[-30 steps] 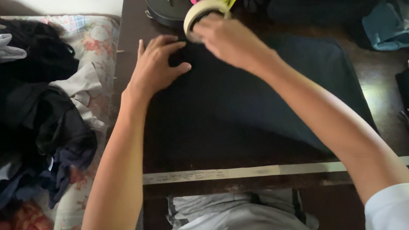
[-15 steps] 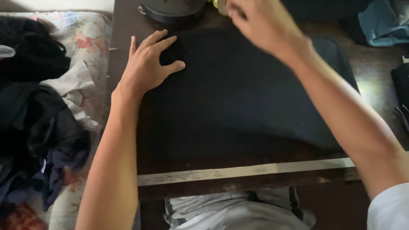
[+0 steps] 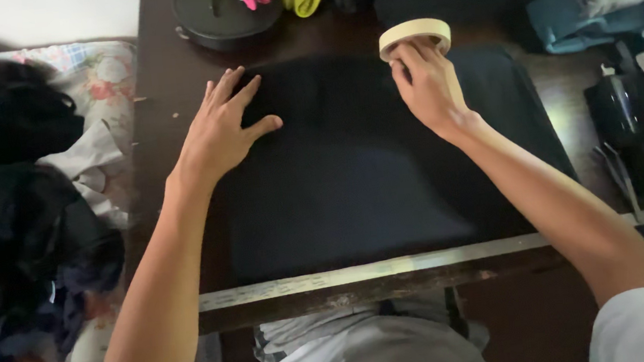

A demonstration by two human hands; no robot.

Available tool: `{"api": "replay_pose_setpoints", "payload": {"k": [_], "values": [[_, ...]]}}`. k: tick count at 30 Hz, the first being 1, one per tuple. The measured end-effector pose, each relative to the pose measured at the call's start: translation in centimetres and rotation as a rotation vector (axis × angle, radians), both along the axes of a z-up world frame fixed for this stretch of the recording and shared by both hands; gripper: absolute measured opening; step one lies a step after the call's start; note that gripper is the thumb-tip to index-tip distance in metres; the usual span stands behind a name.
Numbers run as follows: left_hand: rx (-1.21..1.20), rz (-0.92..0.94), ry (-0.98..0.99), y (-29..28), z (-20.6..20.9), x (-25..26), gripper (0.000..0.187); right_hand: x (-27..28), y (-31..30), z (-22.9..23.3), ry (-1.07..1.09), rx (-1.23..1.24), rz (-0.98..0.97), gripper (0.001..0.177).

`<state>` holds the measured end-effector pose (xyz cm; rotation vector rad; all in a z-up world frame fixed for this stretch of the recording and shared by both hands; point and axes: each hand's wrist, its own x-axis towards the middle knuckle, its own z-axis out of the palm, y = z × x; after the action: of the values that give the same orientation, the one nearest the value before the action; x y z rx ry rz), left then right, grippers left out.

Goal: The person folds a black garment on a table and then uses a lint roller to clean its surface. The person rolls the lint roller back and forth across the fabric to remove lint and debris.

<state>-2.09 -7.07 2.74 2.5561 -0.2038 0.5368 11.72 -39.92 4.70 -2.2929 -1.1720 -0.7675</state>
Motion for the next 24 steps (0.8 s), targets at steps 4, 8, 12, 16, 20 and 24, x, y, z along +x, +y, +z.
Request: {"api": "replay_pose_setpoints", "payload": {"k": [4, 8, 12, 16, 20, 24], "values": [[0.001, -0.027, -0.003, -2.0, 0.3, 0.7, 0.075, 0.0, -2.4, -0.1, 0.013, 0.008, -0.062, 0.009], [0.053, -0.034, -0.004, -4.0, 0.3, 1.9, 0.071, 0.2, -4.7, -0.2, 0.055, -0.003, -0.13, 0.009], [0.147, -0.042, -0.024, -5.3, 0.8, 2.7, 0.068, 0.2, -6.5, 0.0, 0.075, -0.012, -0.137, 0.01], [0.309, 0.043, -0.084, -6.5, 2.2, 2.5, 0.054, -0.6, -6.9, 2.0, -0.051, -0.086, -0.101, 0.01], [0.134, -0.056, -0.07, -8.7, 3.2, 2.1, 0.037, -1.0, -5.5, 5.7, -0.118, -0.205, 0.042, 0.012], [0.13, -0.141, -0.122, -11.9, 2.2, 4.5, 0.043, 0.6, -2.3, 7.3, 0.037, -0.363, 0.086, 0.023]]}}
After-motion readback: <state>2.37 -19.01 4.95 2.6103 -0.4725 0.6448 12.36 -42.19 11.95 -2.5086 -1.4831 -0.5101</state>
